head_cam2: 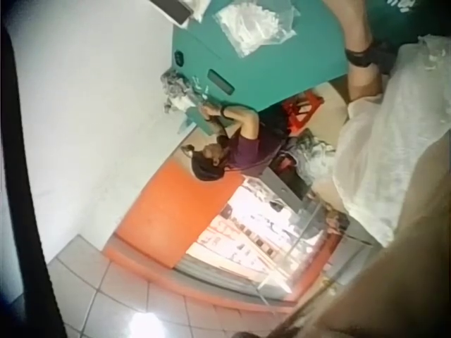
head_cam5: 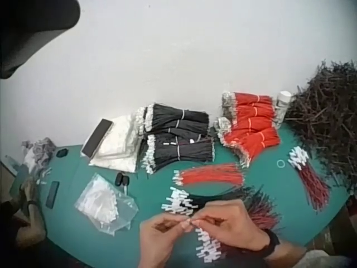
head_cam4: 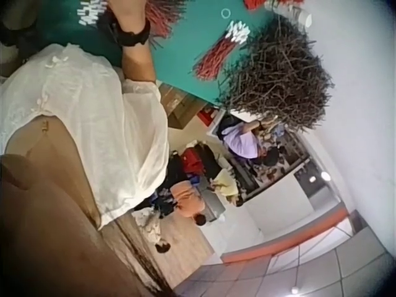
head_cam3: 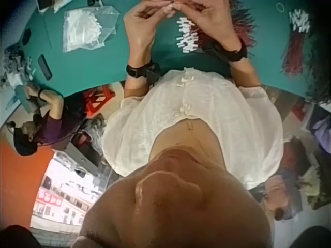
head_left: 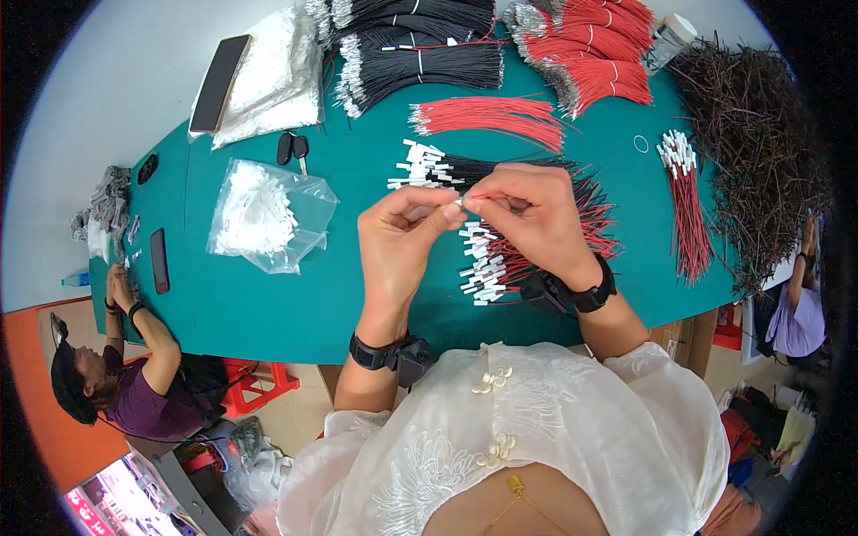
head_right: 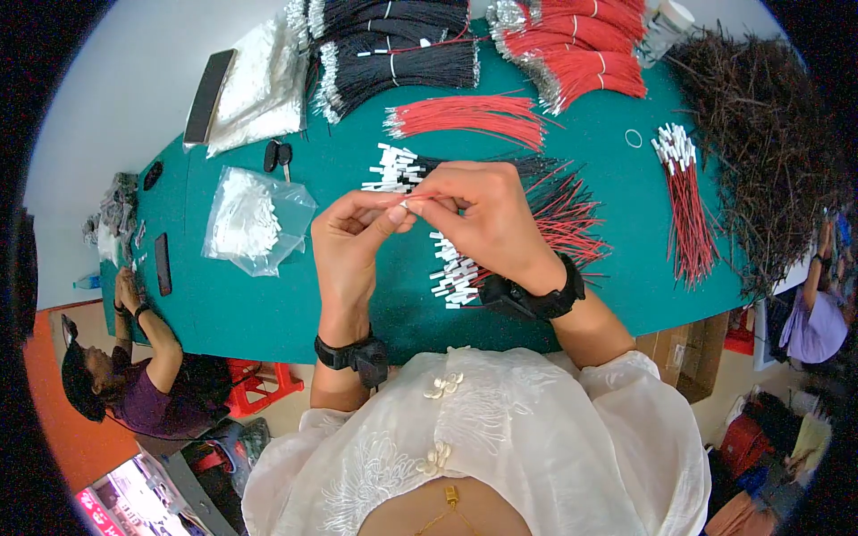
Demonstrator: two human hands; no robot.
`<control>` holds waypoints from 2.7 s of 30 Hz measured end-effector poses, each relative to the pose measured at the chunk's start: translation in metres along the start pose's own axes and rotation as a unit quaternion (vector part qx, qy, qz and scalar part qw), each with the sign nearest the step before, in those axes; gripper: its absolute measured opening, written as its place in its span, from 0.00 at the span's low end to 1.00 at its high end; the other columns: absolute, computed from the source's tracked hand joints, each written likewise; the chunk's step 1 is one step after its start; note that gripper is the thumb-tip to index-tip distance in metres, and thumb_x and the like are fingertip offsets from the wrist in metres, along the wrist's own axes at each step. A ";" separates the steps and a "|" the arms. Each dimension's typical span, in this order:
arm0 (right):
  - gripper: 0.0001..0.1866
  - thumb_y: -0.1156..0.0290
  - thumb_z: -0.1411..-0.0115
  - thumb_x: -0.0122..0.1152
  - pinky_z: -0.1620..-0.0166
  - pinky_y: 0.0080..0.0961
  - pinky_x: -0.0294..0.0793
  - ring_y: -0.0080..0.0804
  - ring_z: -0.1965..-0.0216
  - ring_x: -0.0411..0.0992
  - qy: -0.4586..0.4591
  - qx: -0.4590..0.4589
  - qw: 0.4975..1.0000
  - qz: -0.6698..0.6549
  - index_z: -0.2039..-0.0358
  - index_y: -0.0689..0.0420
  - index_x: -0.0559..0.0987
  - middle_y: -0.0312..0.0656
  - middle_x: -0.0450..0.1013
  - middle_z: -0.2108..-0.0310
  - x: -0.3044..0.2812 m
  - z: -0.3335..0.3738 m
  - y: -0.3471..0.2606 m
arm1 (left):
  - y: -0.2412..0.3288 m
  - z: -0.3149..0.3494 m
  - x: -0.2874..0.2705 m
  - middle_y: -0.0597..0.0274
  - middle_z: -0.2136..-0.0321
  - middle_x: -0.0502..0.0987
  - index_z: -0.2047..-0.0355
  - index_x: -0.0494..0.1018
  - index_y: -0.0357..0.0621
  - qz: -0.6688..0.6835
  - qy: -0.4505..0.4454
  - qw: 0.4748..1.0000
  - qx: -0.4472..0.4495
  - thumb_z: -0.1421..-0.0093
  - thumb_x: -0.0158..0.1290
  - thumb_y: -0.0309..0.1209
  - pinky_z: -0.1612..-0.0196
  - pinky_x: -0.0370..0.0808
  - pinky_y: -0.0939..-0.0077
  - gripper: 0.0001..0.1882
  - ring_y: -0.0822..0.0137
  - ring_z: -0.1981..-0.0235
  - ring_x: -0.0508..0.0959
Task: The person picks up a white connector and a red wire by hand, inserts the wire into the connector, and places the assembled piece onto the table. This process is repeated for additional red wires and white connectors.
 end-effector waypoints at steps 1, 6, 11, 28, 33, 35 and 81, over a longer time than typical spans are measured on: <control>0.03 0.79 0.47 0.68 0.79 0.18 0.57 0.16 0.81 0.63 -0.001 -0.001 1.000 0.000 0.71 0.63 0.82 0.37 0.74 0.79 -0.001 0.000 0.001 | 0.000 0.000 -0.001 0.55 0.68 0.81 0.63 0.78 0.31 0.000 -0.003 1.000 0.000 0.43 0.60 0.18 0.62 0.81 0.78 0.07 0.68 0.67 0.83; 0.03 0.79 0.46 0.66 0.78 0.18 0.58 0.18 0.81 0.64 -0.019 0.029 0.999 -0.002 0.71 0.64 0.81 0.37 0.74 0.78 -0.004 0.000 0.009 | 0.004 0.001 0.000 0.56 0.68 0.81 0.63 0.78 0.31 -0.020 -0.004 1.000 -0.012 0.43 0.60 0.18 0.62 0.81 0.78 0.07 0.69 0.68 0.82; 0.05 0.76 0.39 0.60 0.75 0.22 0.63 0.25 0.79 0.67 -0.041 0.013 0.997 0.058 0.67 0.65 0.80 0.41 0.74 0.77 -0.017 -0.003 0.004 | -0.004 -0.001 -0.006 0.56 0.68 0.81 0.64 0.78 0.32 0.003 -0.002 1.000 -0.018 0.42 0.60 0.19 0.63 0.79 0.79 0.06 0.70 0.68 0.82; 0.09 0.72 0.34 0.55 0.71 0.24 0.68 0.31 0.76 0.71 0.007 -0.039 0.985 0.169 0.61 0.65 0.79 0.45 0.77 0.72 -0.030 -0.001 0.013 | -0.037 -0.019 -0.020 0.59 0.69 0.78 0.71 0.79 0.43 -0.493 -0.012 0.859 0.134 0.51 0.63 0.24 0.67 0.75 0.65 0.06 0.58 0.68 0.77; 0.09 0.72 0.35 0.56 0.74 0.21 0.64 0.25 0.79 0.66 -0.014 -0.023 0.988 0.151 0.61 0.64 0.79 0.42 0.74 0.76 -0.016 0.000 0.016 | -0.034 -0.019 -0.021 0.59 0.68 0.77 0.71 0.78 0.44 -0.586 0.012 0.792 0.172 0.51 0.62 0.24 0.63 0.75 0.62 0.06 0.56 0.63 0.77; 0.08 0.72 0.35 0.57 0.76 0.20 0.61 0.22 0.79 0.64 -0.024 0.028 0.990 0.133 0.63 0.64 0.80 0.41 0.73 0.77 -0.014 -0.002 0.014 | -0.033 -0.019 -0.027 0.59 0.68 0.77 0.71 0.78 0.43 -0.590 0.017 0.790 0.164 0.50 0.62 0.24 0.62 0.75 0.62 0.06 0.55 0.62 0.77; 0.06 0.80 0.50 0.69 0.79 0.17 0.51 0.14 0.82 0.58 0.056 -0.038 0.997 0.048 0.70 0.59 0.84 0.30 0.66 0.83 -0.013 -0.003 -0.012 | 0.009 -0.003 -0.015 0.59 0.71 0.81 0.61 0.79 0.34 0.014 0.009 1.000 -0.013 0.39 0.58 0.25 0.67 0.74 0.82 0.08 0.74 0.72 0.78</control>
Point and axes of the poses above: each hand's wrist, its own z-axis away from the middle knuckle, its own x-axis out of the palm, y = z × x, the point moved 7 cm from there along -z, towards the middle knuckle
